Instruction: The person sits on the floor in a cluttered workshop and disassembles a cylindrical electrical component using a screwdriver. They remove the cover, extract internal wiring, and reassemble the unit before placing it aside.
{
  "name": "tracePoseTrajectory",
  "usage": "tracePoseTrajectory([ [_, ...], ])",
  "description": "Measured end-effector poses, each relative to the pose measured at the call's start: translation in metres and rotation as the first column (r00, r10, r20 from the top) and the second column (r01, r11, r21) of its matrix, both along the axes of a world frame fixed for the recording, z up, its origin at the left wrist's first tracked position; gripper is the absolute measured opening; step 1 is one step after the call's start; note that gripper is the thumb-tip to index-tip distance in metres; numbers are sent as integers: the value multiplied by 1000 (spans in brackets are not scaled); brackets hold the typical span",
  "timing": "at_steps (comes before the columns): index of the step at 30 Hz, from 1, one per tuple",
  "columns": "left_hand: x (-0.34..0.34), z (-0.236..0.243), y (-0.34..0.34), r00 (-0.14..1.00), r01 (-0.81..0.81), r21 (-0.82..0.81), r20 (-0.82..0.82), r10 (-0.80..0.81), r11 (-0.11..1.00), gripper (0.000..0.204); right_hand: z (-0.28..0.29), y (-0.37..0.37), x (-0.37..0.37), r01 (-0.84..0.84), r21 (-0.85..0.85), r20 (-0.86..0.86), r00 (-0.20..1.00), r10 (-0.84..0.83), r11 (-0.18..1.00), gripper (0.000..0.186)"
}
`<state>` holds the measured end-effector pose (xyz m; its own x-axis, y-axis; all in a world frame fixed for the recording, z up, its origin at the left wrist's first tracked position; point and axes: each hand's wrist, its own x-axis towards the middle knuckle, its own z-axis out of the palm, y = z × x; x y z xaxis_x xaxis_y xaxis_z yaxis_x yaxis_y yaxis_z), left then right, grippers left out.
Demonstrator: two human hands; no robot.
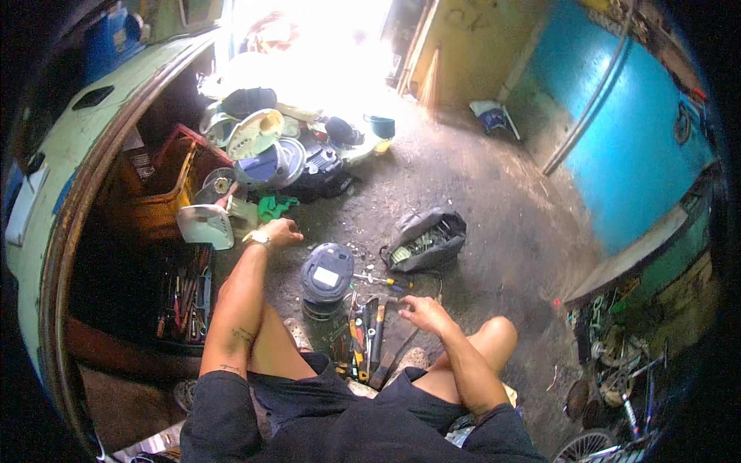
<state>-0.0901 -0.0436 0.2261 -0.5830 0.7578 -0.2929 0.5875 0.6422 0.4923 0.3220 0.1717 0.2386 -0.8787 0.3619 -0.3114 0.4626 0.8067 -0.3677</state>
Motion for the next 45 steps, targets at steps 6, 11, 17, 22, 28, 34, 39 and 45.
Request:
tracePoseTrajectory([
  [6, -3, 11, 2, 999, -47, 121, 2, 47, 992, 53, 18, -22, -19, -60, -119, -68, 996, 52, 991, 40],
  [11, 8, 5, 3, 999, -31, 49, 24, 29, 998, 51, 19, -24, -30, -163, -108, -33, 987, 160, 981, 43],
  [17, 10, 6, -13, 999, 0, -68, 42, 3, 998, 50, 33, -26, -32, -176, -188, -76, 984, 164, 966, 43],
  [22, -14, -19, -22, 989, 44, -8, -144, -44, 999, 52, 35, -21, -45, -226, -182, -108, 972, 209, 957, 43],
  [28, 35, 34, 43, 997, 79, 48, -29, -78, 996, 58, 41, -33, -48, -194, -194, -159, 974, 164, 962, 45],
  [34, 47, 45, 35, 996, 85, 140, -43, -79, 987, 55, 37, -34, -36, -156, -233, -148, 981, 123, 960, 48],
  [39, 34, 33, 10, 999, 35, -12, 4, -35, 999, 58, 58, -35, -44, -148, -36, -55, 988, 146, 988, 43],
  [45, 31, 32, 6, 998, 45, 10, -47, -45, 999, 60, 54, -23, -36, -257, -189, -312, 931, 191, 948, 44],
])
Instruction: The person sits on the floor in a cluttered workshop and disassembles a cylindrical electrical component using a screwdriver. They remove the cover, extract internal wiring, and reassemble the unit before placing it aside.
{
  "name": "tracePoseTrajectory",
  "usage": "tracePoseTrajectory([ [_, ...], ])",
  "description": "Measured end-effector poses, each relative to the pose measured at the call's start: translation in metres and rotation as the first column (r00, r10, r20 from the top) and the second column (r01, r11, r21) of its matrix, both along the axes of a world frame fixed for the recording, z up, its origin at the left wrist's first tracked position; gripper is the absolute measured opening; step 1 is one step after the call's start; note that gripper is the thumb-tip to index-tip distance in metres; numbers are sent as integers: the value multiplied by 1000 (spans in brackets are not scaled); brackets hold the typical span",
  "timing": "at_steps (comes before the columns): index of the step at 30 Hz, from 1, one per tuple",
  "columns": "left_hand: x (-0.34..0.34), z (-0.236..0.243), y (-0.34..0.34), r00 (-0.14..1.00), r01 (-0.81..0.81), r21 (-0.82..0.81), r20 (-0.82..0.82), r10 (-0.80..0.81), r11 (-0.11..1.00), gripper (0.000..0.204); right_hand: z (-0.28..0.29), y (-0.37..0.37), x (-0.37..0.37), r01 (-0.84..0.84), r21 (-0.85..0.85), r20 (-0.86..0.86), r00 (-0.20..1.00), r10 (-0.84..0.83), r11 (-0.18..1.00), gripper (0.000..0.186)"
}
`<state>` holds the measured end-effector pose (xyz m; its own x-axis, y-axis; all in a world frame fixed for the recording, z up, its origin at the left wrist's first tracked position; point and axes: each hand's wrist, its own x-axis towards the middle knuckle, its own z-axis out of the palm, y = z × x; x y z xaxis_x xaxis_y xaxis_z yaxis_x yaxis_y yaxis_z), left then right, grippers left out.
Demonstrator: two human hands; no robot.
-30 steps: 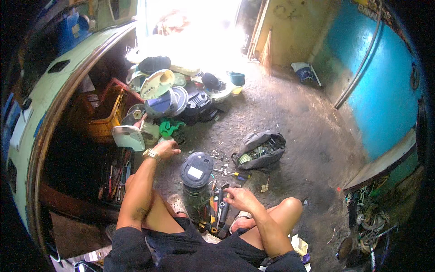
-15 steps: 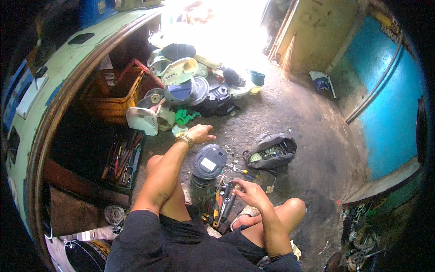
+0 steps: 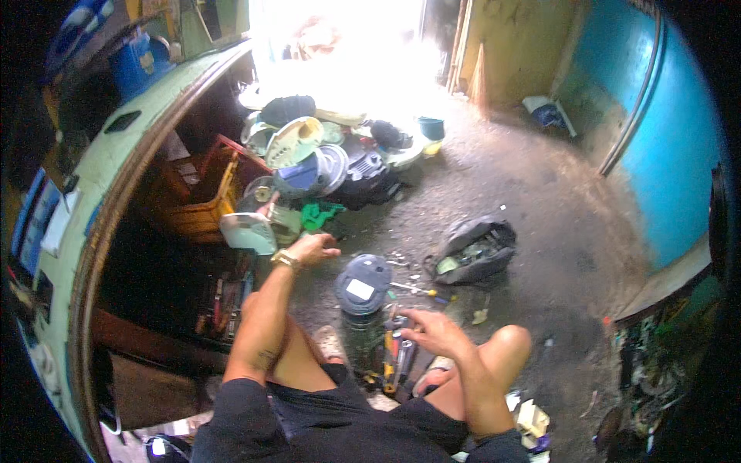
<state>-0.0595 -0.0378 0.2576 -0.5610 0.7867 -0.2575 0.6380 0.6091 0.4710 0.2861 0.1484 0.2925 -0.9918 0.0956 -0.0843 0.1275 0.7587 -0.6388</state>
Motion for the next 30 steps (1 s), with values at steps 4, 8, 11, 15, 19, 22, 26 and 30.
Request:
tracePoseTrajectory([
  [4, -7, -2, -10, 998, -33, -49, 48, 35, 998, 57, 11, -5, 1, 21, 114, 83, 996, -31, 993, 43],
  [8, -8, -4, 17, 999, 49, 60, -3, -49, 997, 56, 16, -2, 6, 5, -44, 84, 996, -1, 999, 43],
  [11, -6, -3, 20, 998, 54, 60, 21, -55, 997, 57, 18, -3, 5, 3, -37, 114, 993, 1, 999, 43],
  [15, 0, 16, 22, 996, 45, 5, 79, -45, 999, 56, 7, 4, 3, -9, -3, 104, 995, 10, 1000, 43],
  [19, 4, 36, 16, 989, 28, 90, 145, -40, 996, 54, 9, 6, 1, 7, -21, 138, 990, -4, 1000, 43],
  [22, -6, 23, 11, 991, 25, 114, 128, -40, 993, 53, 10, 3, 1, 15, -29, 143, 990, -10, 999, 44],
  [26, -18, -3, -5, 998, 59, 40, -16, -59, 997, 52, 6, 3, 0, -15, -21, 142, 990, 18, 1000, 45],
  [30, -15, -1, -12, 999, 48, 74, 4, -49, 996, 52, 6, 5, -3, 1, -23, 202, 979, 4, 1000, 47],
])
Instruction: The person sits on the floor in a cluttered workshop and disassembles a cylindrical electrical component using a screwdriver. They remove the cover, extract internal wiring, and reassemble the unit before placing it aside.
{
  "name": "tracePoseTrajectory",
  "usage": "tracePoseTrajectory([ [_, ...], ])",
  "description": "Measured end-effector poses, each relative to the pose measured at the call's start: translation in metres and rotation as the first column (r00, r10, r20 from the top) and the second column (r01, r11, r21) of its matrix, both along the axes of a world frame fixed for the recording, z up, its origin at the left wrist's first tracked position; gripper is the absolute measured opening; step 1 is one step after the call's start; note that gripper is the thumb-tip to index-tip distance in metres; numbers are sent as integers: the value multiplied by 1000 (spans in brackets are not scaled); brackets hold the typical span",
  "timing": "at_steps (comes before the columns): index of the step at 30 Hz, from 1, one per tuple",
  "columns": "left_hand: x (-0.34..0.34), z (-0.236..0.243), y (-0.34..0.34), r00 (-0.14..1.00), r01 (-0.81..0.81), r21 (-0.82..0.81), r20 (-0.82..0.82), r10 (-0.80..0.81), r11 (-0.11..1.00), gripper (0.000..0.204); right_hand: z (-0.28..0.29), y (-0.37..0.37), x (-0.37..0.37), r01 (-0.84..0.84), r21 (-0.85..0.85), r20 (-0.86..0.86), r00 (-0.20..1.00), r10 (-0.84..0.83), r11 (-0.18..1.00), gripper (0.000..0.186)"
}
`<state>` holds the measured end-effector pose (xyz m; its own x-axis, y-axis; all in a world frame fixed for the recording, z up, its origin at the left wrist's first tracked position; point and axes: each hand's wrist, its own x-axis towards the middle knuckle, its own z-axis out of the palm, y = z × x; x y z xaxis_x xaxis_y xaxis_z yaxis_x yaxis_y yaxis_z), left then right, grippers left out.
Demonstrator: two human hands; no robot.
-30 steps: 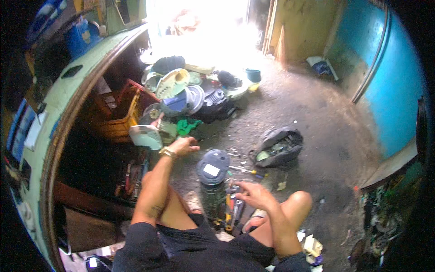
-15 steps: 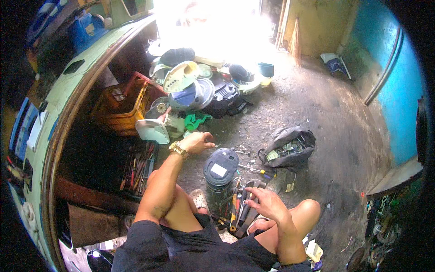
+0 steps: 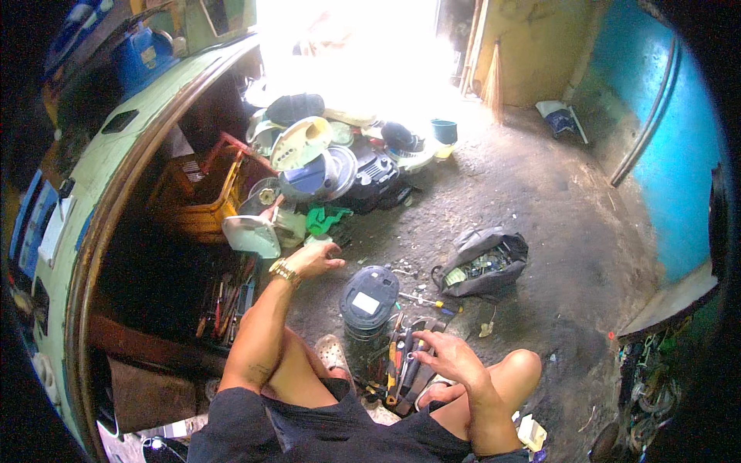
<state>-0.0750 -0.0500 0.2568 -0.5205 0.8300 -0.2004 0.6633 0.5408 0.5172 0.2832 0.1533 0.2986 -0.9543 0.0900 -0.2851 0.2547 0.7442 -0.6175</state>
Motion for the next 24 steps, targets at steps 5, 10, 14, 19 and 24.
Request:
tracePoseTrajectory([
  [5, -2, -3, 6, 998, -27, -18, 49, 28, 999, 53, -12, 2, 1, -21, 37, 10, 1000, 21, 999, 48],
  [10, 0, -2, 8, 999, 1, -14, 37, -1, 1000, 51, -9, 1, 0, -13, 25, 11, 1000, 13, 1000, 47],
  [14, 3, 4, 9, 998, 7, 3, 61, -8, 1000, 57, -10, 1, 2, -7, 24, 2, 1000, 7, 1000, 46],
  [19, 6, 10, 9, 992, -31, -39, 120, 35, 999, 54, -7, -2, 1, 1, 14, 20, 1000, -1, 1000, 46],
  [24, 0, -2, 4, 999, 2, 20, 51, -3, 1000, 58, -10, -3, 2, -4, 31, -14, 1000, 5, 1000, 47],
])
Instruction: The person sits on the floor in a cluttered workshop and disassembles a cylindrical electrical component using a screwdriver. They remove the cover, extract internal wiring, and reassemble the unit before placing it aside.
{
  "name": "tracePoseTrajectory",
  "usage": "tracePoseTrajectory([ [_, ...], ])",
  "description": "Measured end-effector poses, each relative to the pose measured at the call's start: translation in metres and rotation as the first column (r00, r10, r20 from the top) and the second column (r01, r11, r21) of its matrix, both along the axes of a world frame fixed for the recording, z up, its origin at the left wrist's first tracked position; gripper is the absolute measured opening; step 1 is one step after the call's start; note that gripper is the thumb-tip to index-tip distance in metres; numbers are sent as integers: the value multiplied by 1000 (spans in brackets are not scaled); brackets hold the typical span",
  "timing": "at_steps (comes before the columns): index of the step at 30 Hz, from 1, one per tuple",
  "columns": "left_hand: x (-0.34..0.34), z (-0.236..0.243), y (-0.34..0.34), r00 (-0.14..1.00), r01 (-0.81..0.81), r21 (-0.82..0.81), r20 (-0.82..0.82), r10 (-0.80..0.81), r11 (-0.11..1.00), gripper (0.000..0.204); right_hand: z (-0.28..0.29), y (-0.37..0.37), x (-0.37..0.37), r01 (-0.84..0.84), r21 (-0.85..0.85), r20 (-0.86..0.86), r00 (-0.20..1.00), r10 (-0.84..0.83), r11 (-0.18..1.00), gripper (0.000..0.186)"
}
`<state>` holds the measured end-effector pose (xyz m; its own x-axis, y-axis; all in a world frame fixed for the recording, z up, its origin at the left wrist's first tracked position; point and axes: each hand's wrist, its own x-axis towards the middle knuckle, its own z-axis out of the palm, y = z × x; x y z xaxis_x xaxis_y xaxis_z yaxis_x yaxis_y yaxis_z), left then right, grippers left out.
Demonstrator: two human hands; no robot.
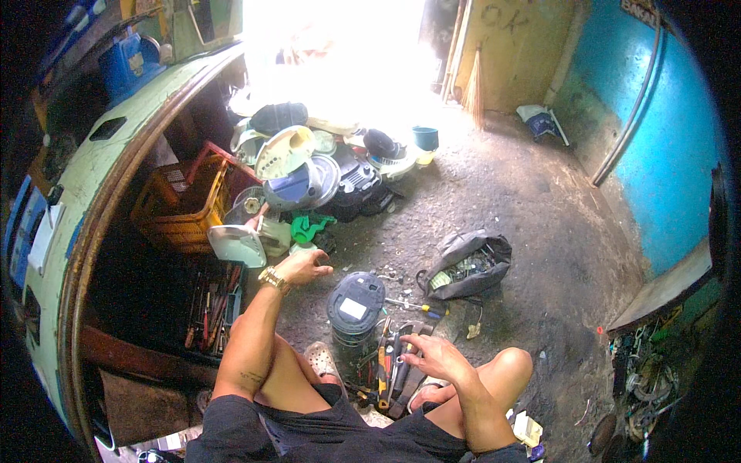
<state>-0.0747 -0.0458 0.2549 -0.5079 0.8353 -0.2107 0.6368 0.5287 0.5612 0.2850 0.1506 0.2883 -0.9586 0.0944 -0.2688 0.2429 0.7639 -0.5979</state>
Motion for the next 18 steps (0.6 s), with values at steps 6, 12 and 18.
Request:
tracePoseTrajectory([
  [6, 3, 6, 4, 999, -6, -31, 32, 7, 999, 59, -5, 2, 1, 7, -19, 32, 999, -7, 1000, 47],
  [12, 5, 2, 2, 1000, 0, -23, 10, 0, 1000, 58, -6, 1, 0, 2, 3, 13, 1000, -2, 1000, 46],
  [18, -4, -4, 3, 996, 49, -18, -72, -51, 999, 55, -34, 8, 3, -26, 30, -59, 998, 27, 999, 48],
])
